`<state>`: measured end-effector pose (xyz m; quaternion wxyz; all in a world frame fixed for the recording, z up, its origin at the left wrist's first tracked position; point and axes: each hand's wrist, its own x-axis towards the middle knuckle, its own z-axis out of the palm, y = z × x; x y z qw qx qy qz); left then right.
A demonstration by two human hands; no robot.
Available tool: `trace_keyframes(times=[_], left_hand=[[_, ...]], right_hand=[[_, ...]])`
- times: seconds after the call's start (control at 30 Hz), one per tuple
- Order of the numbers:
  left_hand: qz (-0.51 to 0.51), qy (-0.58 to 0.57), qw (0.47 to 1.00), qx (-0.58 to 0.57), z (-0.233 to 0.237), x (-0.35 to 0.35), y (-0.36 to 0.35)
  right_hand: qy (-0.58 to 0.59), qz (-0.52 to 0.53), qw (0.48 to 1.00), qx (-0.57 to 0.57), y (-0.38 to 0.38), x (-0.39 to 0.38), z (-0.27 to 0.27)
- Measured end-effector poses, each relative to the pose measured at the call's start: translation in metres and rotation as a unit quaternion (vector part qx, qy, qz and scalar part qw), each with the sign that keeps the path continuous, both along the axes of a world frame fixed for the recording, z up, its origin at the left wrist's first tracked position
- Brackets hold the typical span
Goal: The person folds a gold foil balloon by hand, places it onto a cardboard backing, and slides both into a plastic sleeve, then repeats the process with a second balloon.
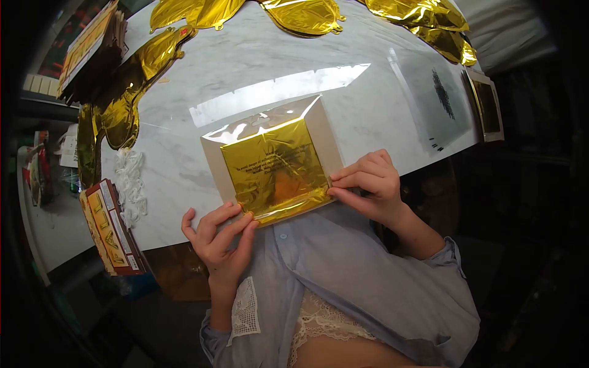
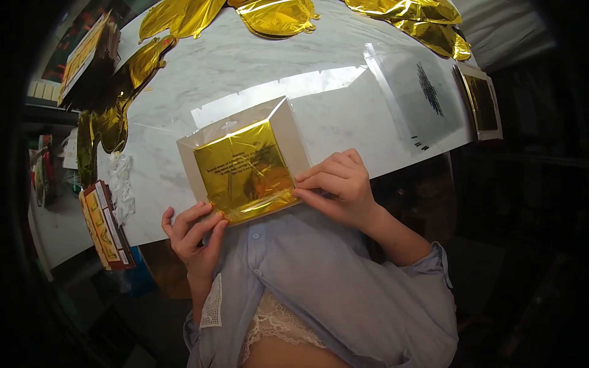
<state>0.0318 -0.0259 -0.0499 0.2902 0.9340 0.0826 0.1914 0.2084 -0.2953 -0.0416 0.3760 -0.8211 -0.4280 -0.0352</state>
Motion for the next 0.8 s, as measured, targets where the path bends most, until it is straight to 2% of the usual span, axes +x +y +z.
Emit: trace_keyframes(times=[0.13, 0.27, 0.37, 0.43, 0.53, 0.57, 0.67, 0.8], left_hand=[[0.013, 0.002, 0.999, -0.03, 0.005, 0.005, -0.002], [0.038, 0.013, 0.997, -0.059, 0.007, 0.01, -0.005], [0.051, 0.008, 0.996, -0.075, 0.008, 0.012, -0.006], [0.051, 0.0, 0.996, -0.076, 0.007, 0.013, -0.006], [0.046, -0.003, 0.997, -0.063, 0.006, 0.012, -0.006], [0.047, 0.0, 0.997, -0.061, 0.006, 0.012, -0.007], [0.048, -0.007, 0.997, -0.061, 0.003, 0.01, -0.006], [0.061, -0.04, 0.995, -0.067, -0.001, 0.011, -0.008]], right_hand=[[0.072, -0.035, 0.997, -0.013, 0.003, -0.002, 0.005], [0.067, -0.057, 0.996, 0.007, 0.003, -0.002, -0.001], [0.048, -0.034, 0.998, -0.014, 0.004, -0.004, 0.002], [-0.143, -0.021, 0.989, -0.027, 0.009, -0.01, 0.003], [-0.152, 0.108, 0.98, -0.07, 0.019, -0.022, 0.003], [-0.14, 0.138, 0.972, -0.126, 0.022, -0.026, -0.002], [-0.181, 0.13, 0.959, -0.176, 0.023, -0.028, -0.01], [-0.182, 0.159, 0.954, -0.178, 0.019, -0.028, -0.001]])
